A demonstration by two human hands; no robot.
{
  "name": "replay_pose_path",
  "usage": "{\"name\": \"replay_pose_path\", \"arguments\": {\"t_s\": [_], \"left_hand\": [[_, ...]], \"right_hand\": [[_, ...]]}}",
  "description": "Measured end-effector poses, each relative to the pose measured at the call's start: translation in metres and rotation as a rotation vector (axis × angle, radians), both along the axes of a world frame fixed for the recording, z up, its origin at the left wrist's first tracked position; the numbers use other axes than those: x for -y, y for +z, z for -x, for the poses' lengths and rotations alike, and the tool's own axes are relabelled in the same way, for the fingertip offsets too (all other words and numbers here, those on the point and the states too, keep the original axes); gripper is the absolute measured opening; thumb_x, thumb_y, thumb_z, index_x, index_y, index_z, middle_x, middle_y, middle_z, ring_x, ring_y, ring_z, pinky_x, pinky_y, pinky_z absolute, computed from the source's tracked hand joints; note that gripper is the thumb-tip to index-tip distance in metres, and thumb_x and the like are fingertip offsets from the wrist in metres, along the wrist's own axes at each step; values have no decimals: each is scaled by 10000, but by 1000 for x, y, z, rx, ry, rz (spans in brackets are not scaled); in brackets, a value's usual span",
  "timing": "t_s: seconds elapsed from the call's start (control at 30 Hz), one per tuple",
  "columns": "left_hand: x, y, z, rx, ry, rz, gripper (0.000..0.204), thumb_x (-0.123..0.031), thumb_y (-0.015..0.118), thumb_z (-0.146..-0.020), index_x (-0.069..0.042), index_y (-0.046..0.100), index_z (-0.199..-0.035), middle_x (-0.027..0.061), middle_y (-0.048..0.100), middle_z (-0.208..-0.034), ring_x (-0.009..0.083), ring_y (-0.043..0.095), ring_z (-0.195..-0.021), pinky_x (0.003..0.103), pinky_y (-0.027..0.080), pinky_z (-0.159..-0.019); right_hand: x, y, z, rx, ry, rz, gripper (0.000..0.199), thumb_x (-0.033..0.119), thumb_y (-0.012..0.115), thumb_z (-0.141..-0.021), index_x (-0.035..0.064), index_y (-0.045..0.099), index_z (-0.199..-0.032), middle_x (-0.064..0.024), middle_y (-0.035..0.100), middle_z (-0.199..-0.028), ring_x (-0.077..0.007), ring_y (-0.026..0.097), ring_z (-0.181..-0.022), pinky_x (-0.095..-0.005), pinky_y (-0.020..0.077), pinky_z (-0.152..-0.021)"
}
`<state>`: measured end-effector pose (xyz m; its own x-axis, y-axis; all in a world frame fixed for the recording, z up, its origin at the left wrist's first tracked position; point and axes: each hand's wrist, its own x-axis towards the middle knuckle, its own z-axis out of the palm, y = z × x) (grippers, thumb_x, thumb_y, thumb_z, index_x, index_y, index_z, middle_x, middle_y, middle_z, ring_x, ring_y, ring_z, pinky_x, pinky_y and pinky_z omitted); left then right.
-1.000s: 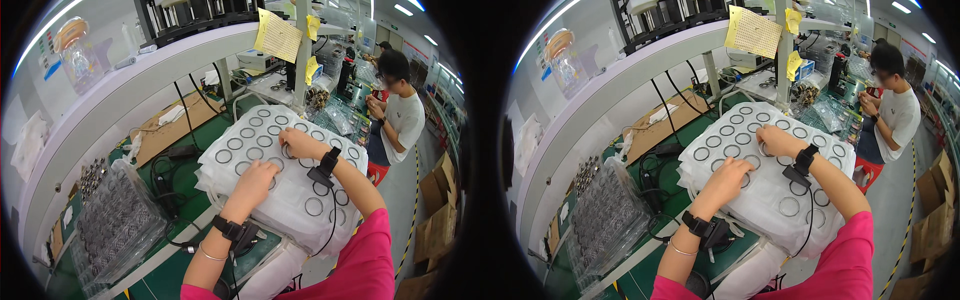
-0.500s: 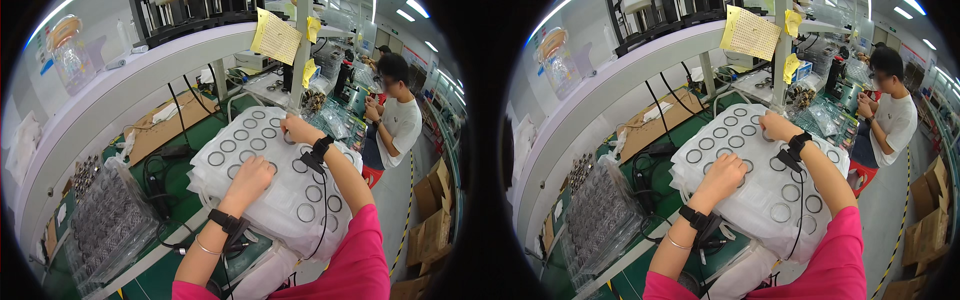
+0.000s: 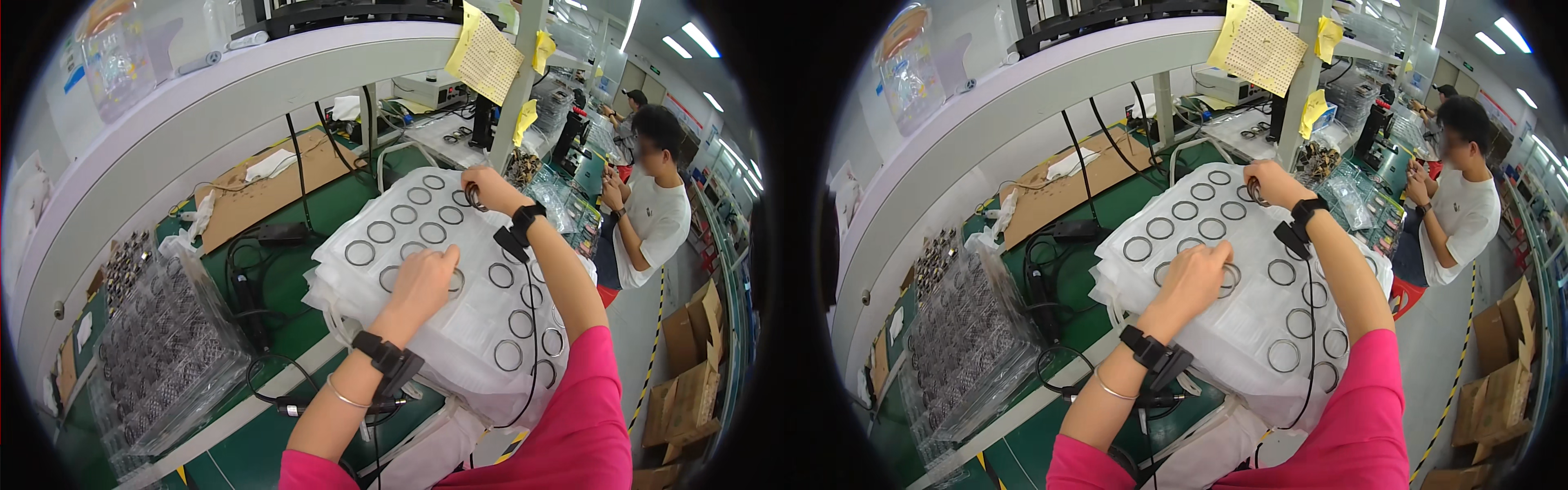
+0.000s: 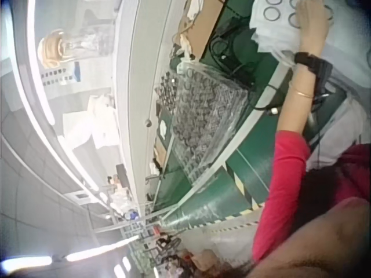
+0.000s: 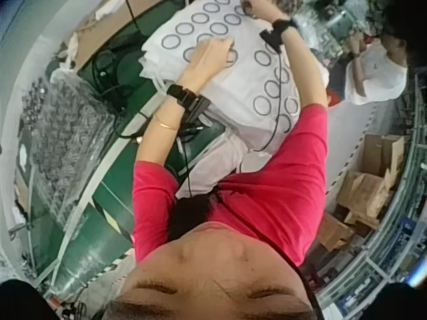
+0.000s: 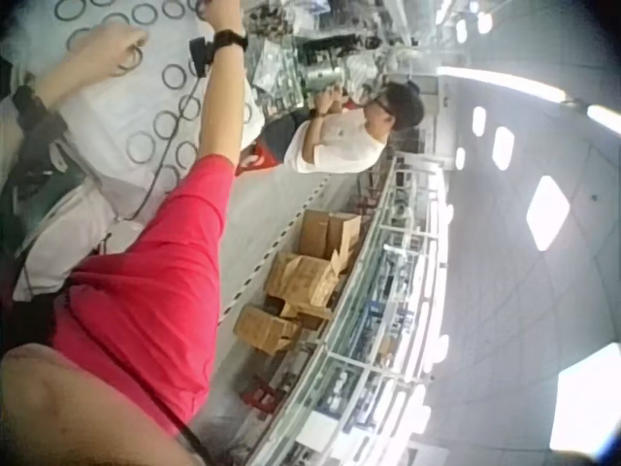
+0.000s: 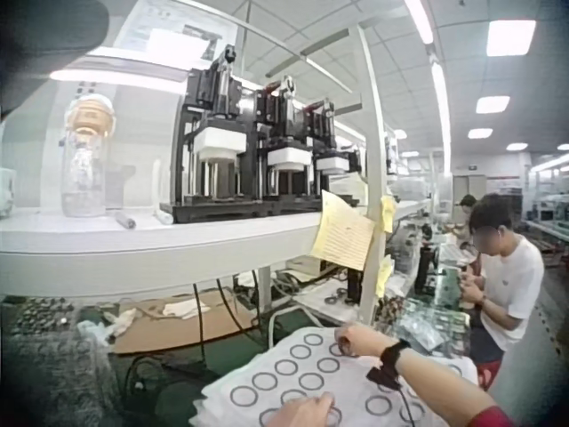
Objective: Assemble small circular electronic components using an electric screwdriver and place them in plastic trays.
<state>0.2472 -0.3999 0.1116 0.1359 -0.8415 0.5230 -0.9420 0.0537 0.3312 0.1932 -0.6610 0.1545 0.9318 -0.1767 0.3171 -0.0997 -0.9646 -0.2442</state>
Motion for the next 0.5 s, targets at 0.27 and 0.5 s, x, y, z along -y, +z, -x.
{"name": "replay_pose_path", "arguments": {"t_s": [0.27, 0.5], "left_hand": [[8, -11, -4, 22, 13, 112, 129, 6, 550, -761, -30, 511, -879, 147, 527, -936, 325, 574, -877, 428, 483, -690], [2, 11, 1, -399, 191, 362, 101, 25, 521, -760, -36, 499, -838, 140, 538, -908, 347, 579, -726, 438, 462, -597]], "right_hand": [[-6, -5, -24, 50, 22, 52, 236, -92, 529, -666, 17, 560, -873, -168, 558, -868, -357, 543, -888, -402, 450, -760], [-15, -19, -7, 113, 142, 141, 174, -78, 532, -668, 18, 586, -802, -192, 593, -832, -387, 545, -813, -453, 436, -726]]}}
